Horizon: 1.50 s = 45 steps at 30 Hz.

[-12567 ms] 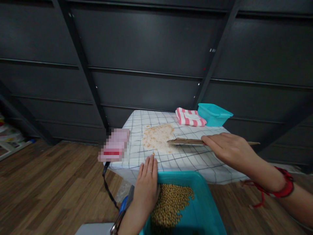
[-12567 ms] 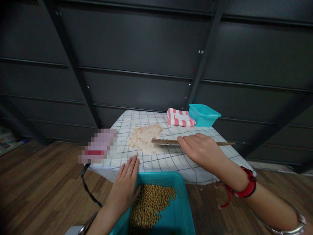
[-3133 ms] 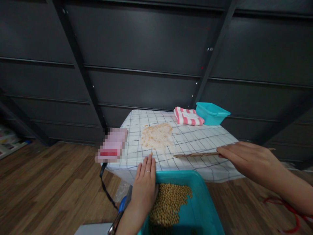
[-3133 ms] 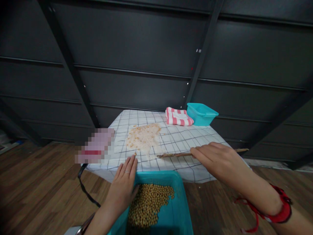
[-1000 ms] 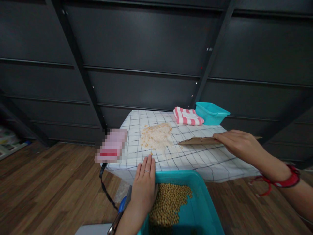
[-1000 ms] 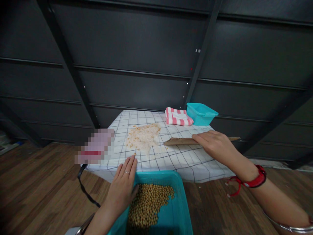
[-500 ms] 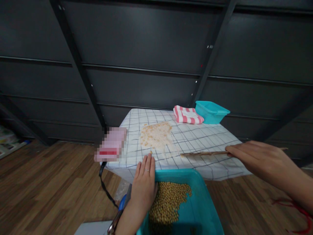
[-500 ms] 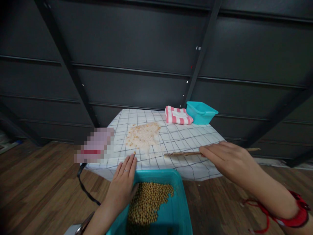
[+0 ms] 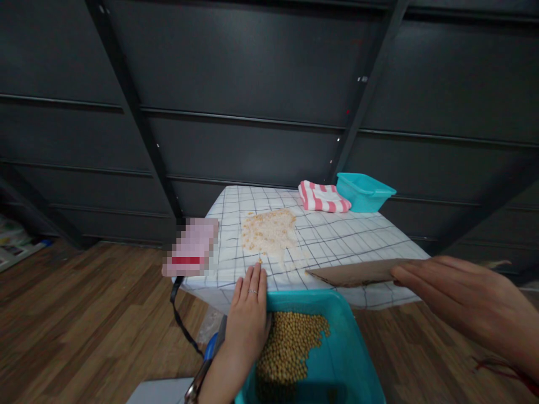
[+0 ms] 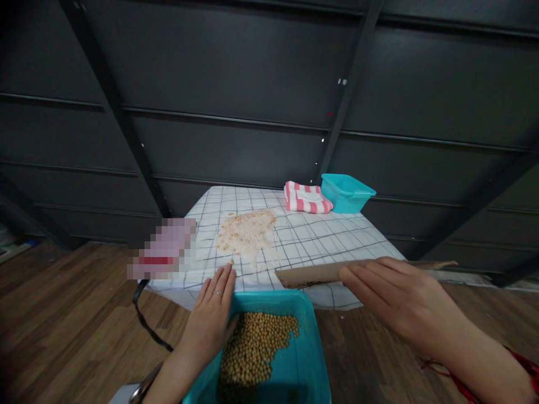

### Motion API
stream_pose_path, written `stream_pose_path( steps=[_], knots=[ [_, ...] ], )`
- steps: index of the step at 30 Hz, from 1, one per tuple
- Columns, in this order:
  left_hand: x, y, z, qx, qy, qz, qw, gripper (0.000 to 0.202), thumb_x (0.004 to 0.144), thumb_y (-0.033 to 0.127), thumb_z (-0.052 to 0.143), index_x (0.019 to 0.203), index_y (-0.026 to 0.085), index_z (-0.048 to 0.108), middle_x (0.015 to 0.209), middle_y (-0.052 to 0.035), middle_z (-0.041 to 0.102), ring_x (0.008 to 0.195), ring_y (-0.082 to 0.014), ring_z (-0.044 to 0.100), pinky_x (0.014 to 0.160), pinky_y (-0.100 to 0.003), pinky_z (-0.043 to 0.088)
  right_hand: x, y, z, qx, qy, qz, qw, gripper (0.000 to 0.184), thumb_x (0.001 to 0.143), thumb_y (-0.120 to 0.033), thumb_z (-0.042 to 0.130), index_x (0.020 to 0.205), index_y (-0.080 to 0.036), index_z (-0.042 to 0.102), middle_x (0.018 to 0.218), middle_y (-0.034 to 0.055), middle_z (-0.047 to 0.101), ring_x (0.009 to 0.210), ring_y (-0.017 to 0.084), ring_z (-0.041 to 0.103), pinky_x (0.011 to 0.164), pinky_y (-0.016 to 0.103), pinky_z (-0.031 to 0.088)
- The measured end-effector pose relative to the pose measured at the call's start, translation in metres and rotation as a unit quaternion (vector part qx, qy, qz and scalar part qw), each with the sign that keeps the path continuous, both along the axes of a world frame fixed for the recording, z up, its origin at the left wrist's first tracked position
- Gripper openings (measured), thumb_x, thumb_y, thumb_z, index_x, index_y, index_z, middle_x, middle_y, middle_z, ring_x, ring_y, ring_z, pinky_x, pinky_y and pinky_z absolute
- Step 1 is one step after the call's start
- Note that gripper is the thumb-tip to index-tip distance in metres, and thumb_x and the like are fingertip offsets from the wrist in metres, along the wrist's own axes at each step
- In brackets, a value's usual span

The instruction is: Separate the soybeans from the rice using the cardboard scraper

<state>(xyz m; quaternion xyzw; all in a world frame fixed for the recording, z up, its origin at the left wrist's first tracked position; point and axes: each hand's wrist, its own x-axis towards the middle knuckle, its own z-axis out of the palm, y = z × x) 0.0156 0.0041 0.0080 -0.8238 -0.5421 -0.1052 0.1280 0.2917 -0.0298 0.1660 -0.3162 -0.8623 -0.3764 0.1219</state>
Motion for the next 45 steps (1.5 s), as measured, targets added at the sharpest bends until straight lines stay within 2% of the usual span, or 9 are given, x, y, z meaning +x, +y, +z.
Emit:
stream_pose_path(
  steps=[3, 12, 18, 23, 27, 31, 36, 40, 45],
  knots=[
    [0.001, 0.000, 0.001, -0.002, 0.007, 0.005, 1.000, 0.061, 0.069, 0.010, 0.039, 0.129, 0.000, 0.032, 0.138, -0.0187, 0.031, 0.126, -0.0290, 0.030, 0.099, -0.045, 0.036, -0.006, 0.003, 0.001, 0.030, -0.057, 0.057, 0.996, 0.030, 0.084, -0.002, 0.031, 0.080, -0.013, 0.058, 0.067, 0.0079, 0.065, 0.057, 0.015, 0.055, 0.054, 0.027, 0.045],
    [-0.004, 0.000, -0.004, 0.008, -0.011, -0.009, 1.000, 0.065, 0.070, 0.012, 0.039, 0.133, 0.002, 0.025, 0.140, -0.0178, 0.028, 0.128, -0.0280, 0.026, 0.100, -0.045, 0.034, -0.022, -0.002, 0.008, 0.012, -0.035, 0.059, 0.998, 0.035, 0.086, -0.004, 0.029, 0.075, -0.017, 0.060, 0.061, 0.0045, 0.062, 0.052, 0.014, 0.053, 0.049, 0.026, 0.044],
    [-0.005, 0.000, -0.004, 0.012, -0.005, -0.009, 1.000, 0.067, 0.070, 0.011, 0.038, 0.135, 0.004, 0.022, 0.140, -0.0170, 0.028, 0.128, -0.0275, 0.026, 0.100, -0.043, 0.034, -0.017, -0.012, -0.003, 0.031, -0.055, 0.082, 0.995, 0.036, 0.081, 0.000, 0.032, 0.075, -0.018, 0.062, 0.066, 0.0055, 0.063, 0.064, 0.017, 0.055, 0.061, 0.032, 0.044],
    [-0.006, 0.000, -0.006, 0.019, -0.002, -0.007, 1.000, 0.068, 0.070, 0.009, 0.036, 0.136, 0.007, 0.021, 0.140, -0.0159, 0.030, 0.128, -0.0257, 0.028, 0.099, -0.044, 0.035, -0.011, -0.026, -0.013, -0.035, -0.024, 0.079, 0.996, 0.033, 0.079, -0.007, 0.036, 0.089, -0.024, 0.064, 0.081, 0.0043, 0.064, 0.082, 0.020, 0.055, 0.078, 0.035, 0.044],
    [-0.005, -0.001, -0.003, 0.018, 0.009, -0.002, 1.000, 0.064, 0.069, 0.008, 0.037, 0.133, 0.003, 0.028, 0.140, -0.0164, 0.030, 0.127, -0.0269, 0.029, 0.099, -0.042, 0.035, -0.011, -0.024, -0.007, -0.052, -0.003, 0.064, 0.997, 0.030, 0.080, -0.007, 0.038, 0.092, -0.022, 0.062, 0.083, 0.0052, 0.064, 0.079, 0.020, 0.056, 0.073, 0.034, 0.046],
    [-0.005, -0.001, -0.003, 0.019, 0.000, -0.008, 1.000, 0.066, 0.070, 0.010, 0.038, 0.134, 0.003, 0.025, 0.140, -0.0174, 0.028, 0.128, -0.0278, 0.026, 0.100, -0.044, 0.035, -0.015, -0.001, 0.005, -0.036, 0.018, 0.021, 0.999, 0.024, 0.084, -0.008, 0.037, 0.083, -0.017, 0.060, 0.065, 0.0029, 0.060, 0.056, 0.014, 0.052, 0.051, 0.027, 0.042],
    [-0.004, -0.001, -0.003, 0.021, -0.006, 0.003, 1.000, 0.071, 0.067, 0.010, 0.038, 0.135, 0.005, 0.020, 0.140, -0.0169, 0.029, 0.128, -0.0282, 0.026, 0.098, -0.047, 0.036, -0.022, 0.047, 0.016, 0.089, 0.085, -0.002, 0.992, 0.016, 0.085, -0.012, 0.042, 0.085, -0.017, 0.058, 0.070, 0.0039, 0.064, 0.062, 0.015, 0.057, 0.057, 0.028, 0.042],
    [-0.004, 0.000, -0.003, 0.036, 0.001, -0.009, 0.999, 0.073, 0.065, 0.010, 0.038, 0.136, 0.005, 0.020, 0.140, -0.0161, 0.028, 0.128, -0.0277, 0.027, 0.098, -0.045, 0.038, -0.032, 0.105, 0.018, 0.081, 0.160, -0.044, 0.983, 0.023, 0.083, -0.011, 0.039, 0.093, -0.015, 0.059, 0.074, 0.0068, 0.064, 0.065, 0.018, 0.056, 0.060, 0.031, 0.039],
    [-0.004, 0.003, -0.011, 0.079, 0.019, -0.011, 0.997, 0.077, 0.060, 0.008, 0.037, 0.136, 0.005, 0.020, 0.140, -0.0148, 0.029, 0.127, -0.0273, 0.029, 0.096, -0.043, 0.040, -0.045, 0.174, 0.002, 0.095, 0.210, -0.022, 0.973, 0.034, 0.075, -0.003, 0.036, 0.096, -0.013, 0.060, 0.080, 0.0098, 0.062, 0.073, 0.020, 0.054, 0.068, 0.033, 0.036]
  ],
)
